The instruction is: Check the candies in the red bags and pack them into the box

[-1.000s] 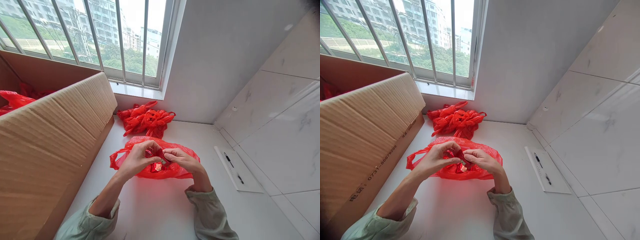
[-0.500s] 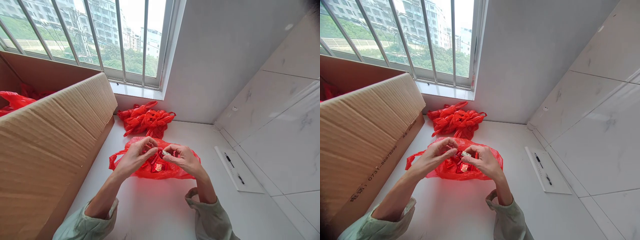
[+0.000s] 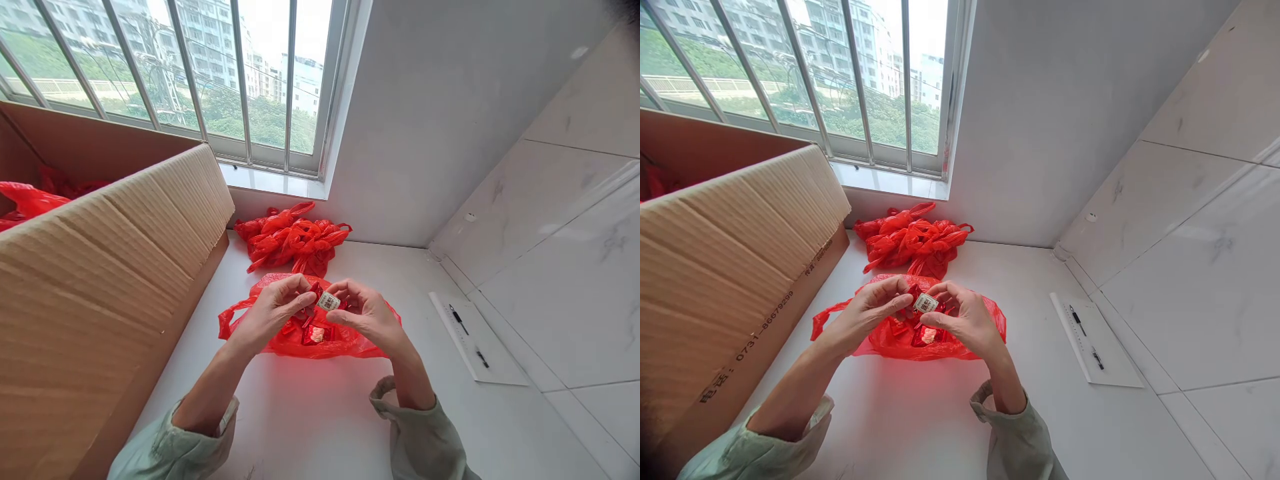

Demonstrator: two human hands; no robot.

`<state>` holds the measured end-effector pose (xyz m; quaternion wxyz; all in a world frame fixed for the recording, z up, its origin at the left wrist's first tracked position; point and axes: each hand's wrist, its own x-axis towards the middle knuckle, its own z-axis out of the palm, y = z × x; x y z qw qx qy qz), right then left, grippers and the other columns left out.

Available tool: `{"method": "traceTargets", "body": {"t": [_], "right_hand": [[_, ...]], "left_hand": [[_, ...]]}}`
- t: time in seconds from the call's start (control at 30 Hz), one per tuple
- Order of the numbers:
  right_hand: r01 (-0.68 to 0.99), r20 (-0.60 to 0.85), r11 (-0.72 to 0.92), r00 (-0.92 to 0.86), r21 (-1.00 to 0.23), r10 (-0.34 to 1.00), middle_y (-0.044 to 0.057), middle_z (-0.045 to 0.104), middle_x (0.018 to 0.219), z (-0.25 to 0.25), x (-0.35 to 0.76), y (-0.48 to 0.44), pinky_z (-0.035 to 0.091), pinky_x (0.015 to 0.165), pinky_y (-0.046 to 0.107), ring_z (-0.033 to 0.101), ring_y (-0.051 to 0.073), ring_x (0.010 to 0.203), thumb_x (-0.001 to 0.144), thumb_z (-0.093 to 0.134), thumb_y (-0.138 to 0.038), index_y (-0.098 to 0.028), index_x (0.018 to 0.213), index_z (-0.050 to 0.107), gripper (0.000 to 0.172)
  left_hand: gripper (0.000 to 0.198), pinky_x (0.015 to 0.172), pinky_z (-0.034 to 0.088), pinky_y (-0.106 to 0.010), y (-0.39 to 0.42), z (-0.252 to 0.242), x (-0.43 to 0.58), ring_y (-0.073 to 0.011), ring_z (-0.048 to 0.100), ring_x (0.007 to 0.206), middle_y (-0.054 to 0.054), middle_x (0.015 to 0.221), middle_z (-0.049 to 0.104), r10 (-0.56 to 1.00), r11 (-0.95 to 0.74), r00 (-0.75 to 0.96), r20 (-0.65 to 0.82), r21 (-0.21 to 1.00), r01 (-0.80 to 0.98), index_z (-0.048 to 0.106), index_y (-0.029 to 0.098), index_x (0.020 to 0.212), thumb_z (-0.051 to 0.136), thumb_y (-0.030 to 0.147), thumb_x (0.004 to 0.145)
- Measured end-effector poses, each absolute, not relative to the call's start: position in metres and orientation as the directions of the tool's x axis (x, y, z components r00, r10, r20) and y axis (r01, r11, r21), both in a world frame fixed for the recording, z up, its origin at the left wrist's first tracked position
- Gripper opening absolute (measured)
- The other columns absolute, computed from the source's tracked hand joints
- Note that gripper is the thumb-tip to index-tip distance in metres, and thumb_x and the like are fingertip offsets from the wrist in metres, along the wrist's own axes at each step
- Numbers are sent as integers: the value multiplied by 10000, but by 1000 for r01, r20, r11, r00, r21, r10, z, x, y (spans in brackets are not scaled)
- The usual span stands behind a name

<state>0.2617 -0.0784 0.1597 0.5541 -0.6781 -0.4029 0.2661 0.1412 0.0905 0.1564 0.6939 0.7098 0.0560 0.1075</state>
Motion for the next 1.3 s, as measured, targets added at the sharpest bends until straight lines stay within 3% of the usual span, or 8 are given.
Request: {"method": "traceTargets", "body": {"t": [0.17,0.5,0.83,1.03,1.13,1.3], "right_hand": [[15,20,15,447,-1000,894,5,686,922,158,269,-82,505,766,288,643,145,813,775,756,-294,-213,991,673,245],[-107,50,96,368,-990,929,2,670,893,167,261,-83,525,720,275,621,125,751,752,771,-232,-202,940,670,216],[-22,40,56,447,-998,894,23,710,932,168,269,-91,531,783,277,656,140,830,779,752,-239,-190,965,709,197],[38,12,-5,452,-999,892,18,706,895,169,266,-91,534,745,288,654,154,795,778,738,-236,-198,946,724,173],[22,32,25,425,-999,905,26,713,944,169,266,-92,538,764,289,647,148,811,805,717,-265,-211,1003,724,205],[-21,71,86,396,-996,915,34,709,967,170,266,-93,544,747,272,644,141,821,860,668,-324,-216,1057,723,231]], "left_hand": [[279,652,434,-245,93,161,140,-143,577,718,9,743,606,207,11,975,76,997,-80,523,181,780,632,401,911],[252,693,463,-244,91,161,139,-129,569,738,4,804,587,160,376,987,-9,925,-53,532,180,781,693,351,874],[269,668,394,-237,91,171,135,-123,508,729,21,766,559,97,31,993,60,998,-63,517,187,837,559,423,958],[326,579,315,-255,91,173,134,-123,404,633,35,697,461,161,-227,981,110,971,-72,496,186,764,545,450,950],[325,597,335,-253,92,172,134,-127,432,651,27,712,487,137,-157,981,136,981,-114,501,185,759,538,442,955],[316,623,367,-236,93,167,134,-123,460,663,18,710,535,99,100,984,145,983,-155,516,188,778,589,455,929]]}}
